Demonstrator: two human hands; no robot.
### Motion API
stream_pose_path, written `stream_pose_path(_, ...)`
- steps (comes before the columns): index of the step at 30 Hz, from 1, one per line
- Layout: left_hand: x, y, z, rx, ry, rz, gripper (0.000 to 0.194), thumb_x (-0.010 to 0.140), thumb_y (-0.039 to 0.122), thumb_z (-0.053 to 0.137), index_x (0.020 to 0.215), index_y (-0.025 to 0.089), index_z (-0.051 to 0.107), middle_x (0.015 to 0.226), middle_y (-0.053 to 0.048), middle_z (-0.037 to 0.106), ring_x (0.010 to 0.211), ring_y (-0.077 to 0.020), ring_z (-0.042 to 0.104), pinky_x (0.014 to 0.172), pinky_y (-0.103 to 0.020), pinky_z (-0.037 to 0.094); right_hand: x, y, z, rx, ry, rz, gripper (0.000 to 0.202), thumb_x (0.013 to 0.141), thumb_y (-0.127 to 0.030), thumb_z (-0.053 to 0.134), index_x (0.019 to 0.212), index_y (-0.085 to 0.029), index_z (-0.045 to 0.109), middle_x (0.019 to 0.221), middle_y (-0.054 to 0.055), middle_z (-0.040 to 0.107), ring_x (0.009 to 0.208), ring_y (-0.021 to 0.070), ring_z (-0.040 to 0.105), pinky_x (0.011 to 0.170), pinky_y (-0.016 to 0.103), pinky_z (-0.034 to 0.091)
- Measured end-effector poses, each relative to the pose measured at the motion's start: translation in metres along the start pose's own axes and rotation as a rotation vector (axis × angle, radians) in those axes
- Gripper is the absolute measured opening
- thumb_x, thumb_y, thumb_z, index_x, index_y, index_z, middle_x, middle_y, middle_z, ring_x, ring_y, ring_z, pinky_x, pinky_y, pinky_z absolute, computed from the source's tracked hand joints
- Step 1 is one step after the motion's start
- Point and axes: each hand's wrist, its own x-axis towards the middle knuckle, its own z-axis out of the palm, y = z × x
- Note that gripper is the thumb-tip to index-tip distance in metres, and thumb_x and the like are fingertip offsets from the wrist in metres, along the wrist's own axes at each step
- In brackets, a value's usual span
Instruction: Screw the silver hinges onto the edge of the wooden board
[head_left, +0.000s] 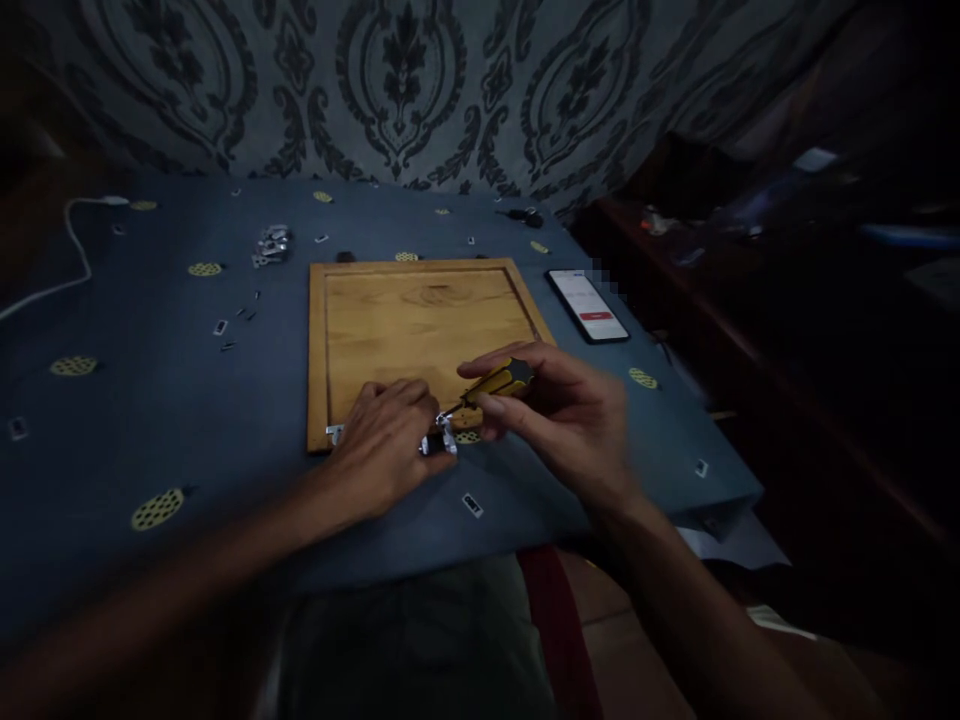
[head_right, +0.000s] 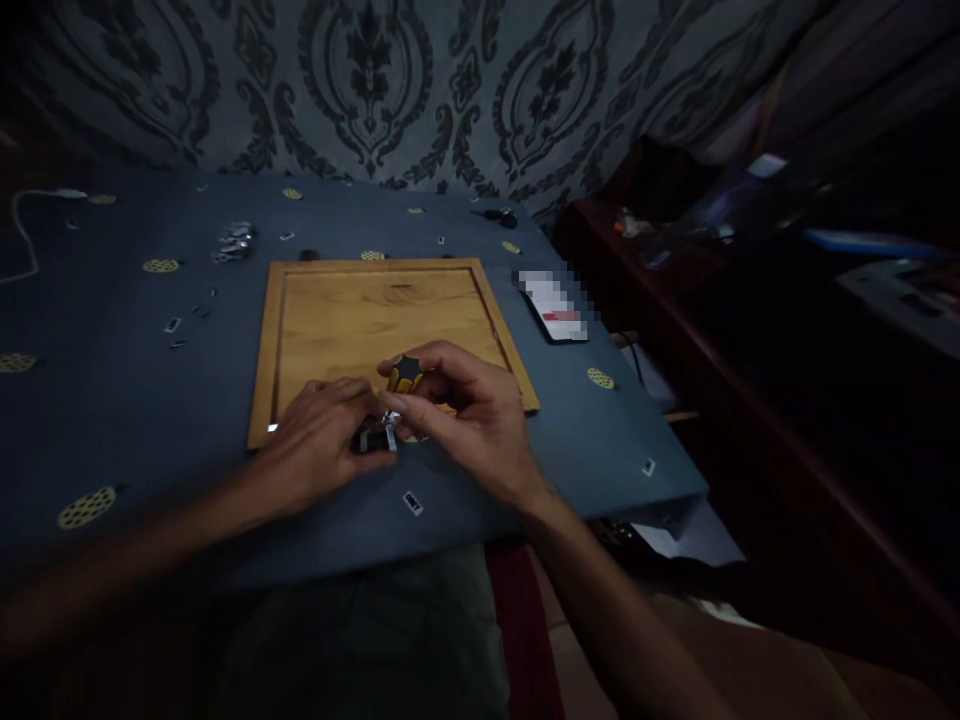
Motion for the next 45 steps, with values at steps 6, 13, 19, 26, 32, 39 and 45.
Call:
stream_pose_path(6, -0.0008, -0.0010, 0.0010, 0.010, 0.022, 0.021, 0.026, 0.090, 0.040, 0.076, 0.103, 0.019, 0.068, 0.105, -0.005, 0.068, 0.107, -0.0278, 0.064, 0.092, -0.041, 0.042, -0.0006, 0.0001, -0.0034, 0.025, -0.025, 0.021, 0.029, 0.084, -0.043, 0.082, 0.106, -0.026, 0.075, 0.098, 0.002, 0.079, 0.057, 0.0107, 0.070, 0.056, 0.025, 0.063)
stream_pose_path(13, -0.0017, -0.0011, 0.0012, 0.008, 0.025, 0.036, 0.028, 0.091, 0.041, 0.075, 0.106, 0.018, 0.067, 0.107, -0.006, 0.067, 0.108, -0.0276, 0.063, 0.092, -0.040, 0.042, 0.0009, -0.0001, -0.0034, -0.052, 0.018, -0.024, 0.019, 0.083, -0.038, 0.083, 0.092, -0.022, 0.077, 0.098, 0.002, 0.078, 0.052, 0.0082, 0.066, 0.049, 0.023, 0.058)
stream_pose_path(19, -0.0025, -0.0018, 0.0021, 0.022, 0.034, 0.045, 0.026, 0.093, 0.041, 0.074, 0.100, 0.018, 0.066, 0.106, -0.006, 0.067, 0.107, -0.0275, 0.063, 0.092, -0.041, 0.043, 0.0004, 0.0007, -0.0049, -0.003, -0.004, -0.014, 0.023, 0.085, -0.039, 0.082, 0.103, -0.026, 0.075, 0.096, 0.002, 0.079, 0.055, 0.0106, 0.068, 0.052, 0.026, 0.062)
stream_pose_path(26, -0.0017, -0.0023, 0.0020, 0.040, 0.037, 0.049, 0.028, 0.091, 0.043, 0.075, 0.097, 0.017, 0.065, 0.104, -0.005, 0.067, 0.106, -0.0274, 0.064, 0.090, -0.040, 0.043, 0.0023, 0.0005, -0.0017, -0.059, 0.059, -0.037, 0.020, 0.082, -0.040, 0.085, 0.091, -0.023, 0.076, 0.098, 0.002, 0.079, 0.051, 0.0078, 0.064, 0.046, 0.023, 0.057)
stream_pose_path(32, -0.0021, -0.0028, 0.0044, 0.028, 0.045, 0.063, 0.029, 0.091, 0.042, 0.076, 0.099, 0.016, 0.066, 0.105, -0.006, 0.067, 0.107, -0.0279, 0.063, 0.090, -0.039, 0.043, 0.0049, 0.0019, -0.0024, -0.002, 0.056, -0.023, 0.027, 0.077, -0.041, 0.088, 0.093, -0.023, 0.074, 0.089, 0.001, 0.079, 0.052, 0.0090, 0.064, 0.049, 0.023, 0.059)
stream_pose_path(39, -0.0016, -0.0028, 0.0033, 0.021, 0.055, 0.061, 0.028, 0.089, 0.041, 0.078, 0.094, 0.017, 0.066, 0.101, -0.005, 0.066, 0.105, -0.0275, 0.063, 0.087, -0.039, 0.042, 0.0049, 0.0002, -0.0070, -0.096, 0.034, -0.062, 0.018, 0.084, -0.039, 0.082, 0.095, -0.025, 0.078, 0.098, 0.001, 0.079, 0.050, 0.0077, 0.064, 0.047, 0.023, 0.057)
stream_pose_path(45, -0.0019, -0.0035, 0.0044, 0.014, 0.063, 0.066, 0.027, 0.090, 0.041, 0.077, 0.095, 0.017, 0.065, 0.102, -0.005, 0.067, 0.104, -0.0268, 0.064, 0.089, -0.039, 0.043, 0.0075, 0.0013, -0.0054, -0.044, 0.035, -0.056, 0.021, 0.079, -0.036, 0.088, 0.090, -0.023, 0.076, 0.089, 0.000, 0.079, 0.050, 0.0073, 0.064, 0.046, 0.020, 0.056)
